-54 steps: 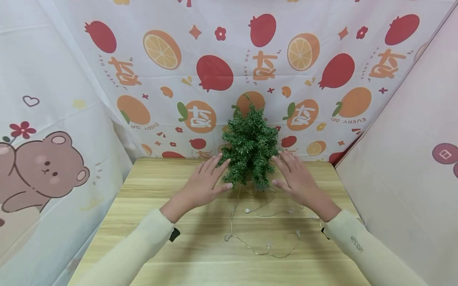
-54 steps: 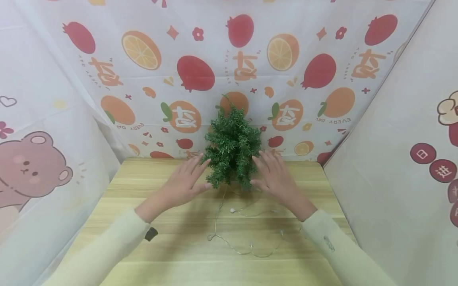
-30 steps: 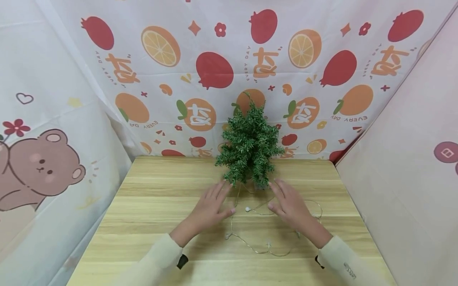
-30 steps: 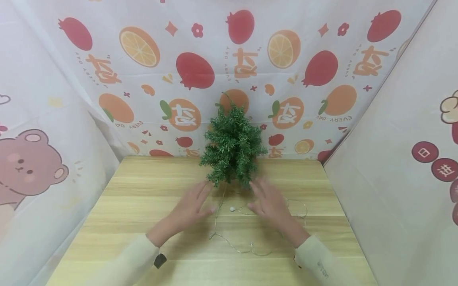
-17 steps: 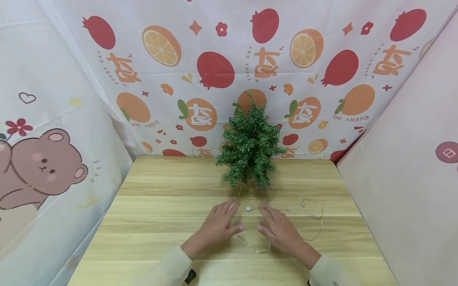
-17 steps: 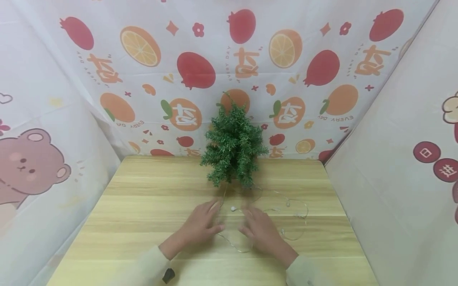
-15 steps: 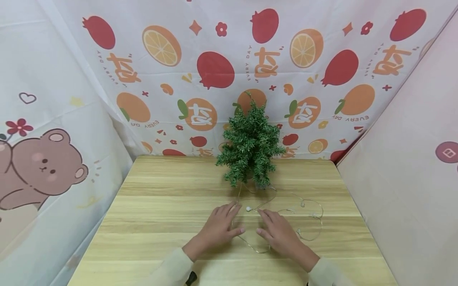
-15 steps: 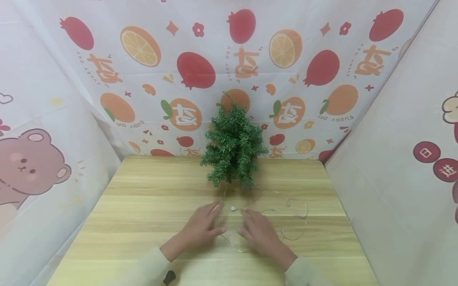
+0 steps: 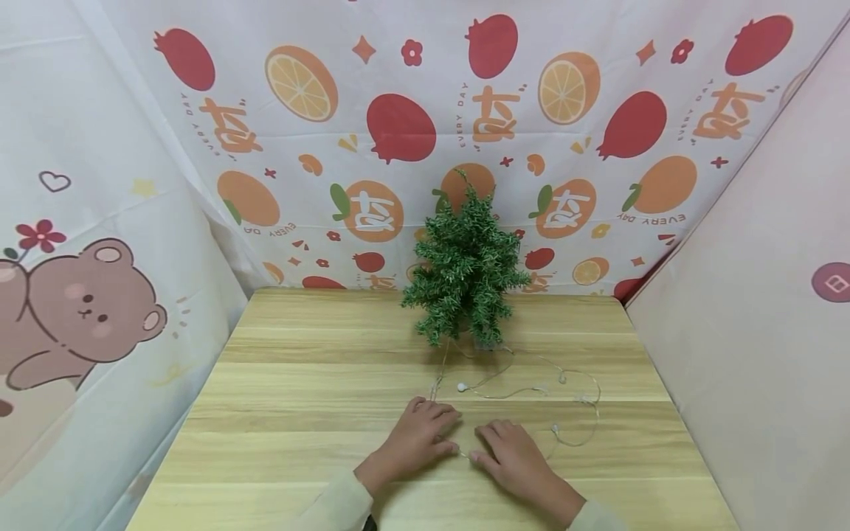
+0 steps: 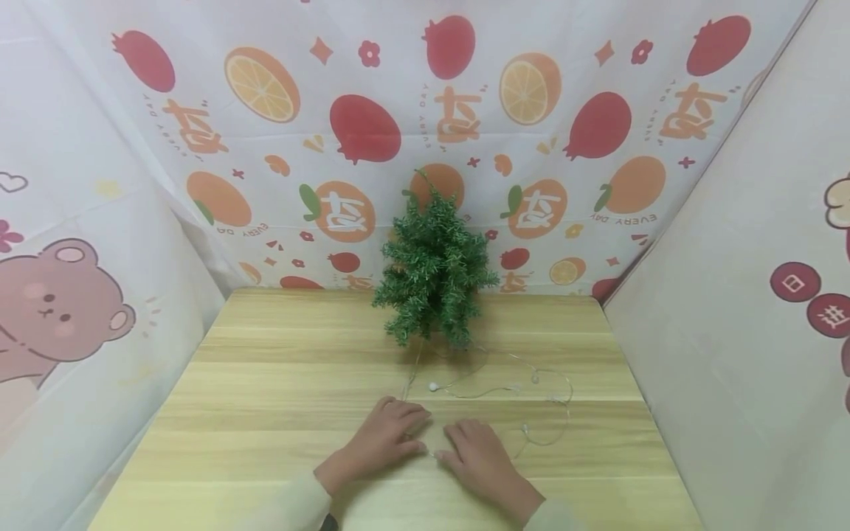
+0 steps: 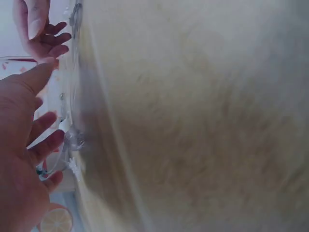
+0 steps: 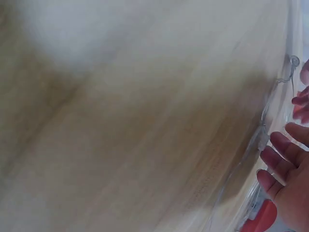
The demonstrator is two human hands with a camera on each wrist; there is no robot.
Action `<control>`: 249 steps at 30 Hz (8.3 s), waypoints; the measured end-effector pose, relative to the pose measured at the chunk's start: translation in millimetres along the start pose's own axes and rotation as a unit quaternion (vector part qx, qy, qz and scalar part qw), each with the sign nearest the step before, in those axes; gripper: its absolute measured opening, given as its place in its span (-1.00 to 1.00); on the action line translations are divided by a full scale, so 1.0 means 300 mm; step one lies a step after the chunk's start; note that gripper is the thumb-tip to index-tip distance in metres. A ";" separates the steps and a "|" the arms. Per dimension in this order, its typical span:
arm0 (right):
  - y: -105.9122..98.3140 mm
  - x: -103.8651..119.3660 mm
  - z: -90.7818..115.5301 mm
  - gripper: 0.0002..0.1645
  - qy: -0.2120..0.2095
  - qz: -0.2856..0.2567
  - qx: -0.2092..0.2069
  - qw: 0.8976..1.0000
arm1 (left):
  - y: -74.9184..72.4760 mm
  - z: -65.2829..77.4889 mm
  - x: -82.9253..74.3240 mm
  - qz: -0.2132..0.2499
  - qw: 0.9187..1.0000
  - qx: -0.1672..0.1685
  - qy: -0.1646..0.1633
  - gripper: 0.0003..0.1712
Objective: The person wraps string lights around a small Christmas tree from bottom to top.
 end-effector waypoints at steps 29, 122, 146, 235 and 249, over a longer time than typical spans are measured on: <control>-0.027 -0.013 0.027 -0.89 -0.035 -0.041 -0.021 0.998 | 0.034 0.014 -0.036 -0.053 0.995 -0.059 0.053 -0.92; -0.666 -0.093 -0.092 -0.93 -0.027 -0.083 -0.191 0.978 | -0.437 -0.120 0.335 -0.115 0.938 -0.321 -0.060 -0.95; -0.775 -0.195 -0.126 -0.92 0.033 -0.069 -0.248 0.966 | -0.503 -0.222 0.286 -0.100 0.930 -0.352 -0.033 -0.94; -0.942 -0.165 -0.281 -0.74 0.099 -0.165 -0.273 0.943 | -0.498 -0.806 -0.154 0.210 0.920 -0.325 -0.059 -0.70; -0.949 -0.165 -0.285 -0.66 0.100 -0.172 -0.255 0.946 | -0.440 -0.853 -0.143 0.251 0.916 -0.311 -0.045 -0.74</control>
Point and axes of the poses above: each hand's wrist, its own z-axis away from the middle knuckle, its own y-axis out of the palm, x = y × z, the point moved 3 cm from there along -z, towards the middle knuckle, and after that the axes turned 10 degrees about y, right-handed, at the moved point
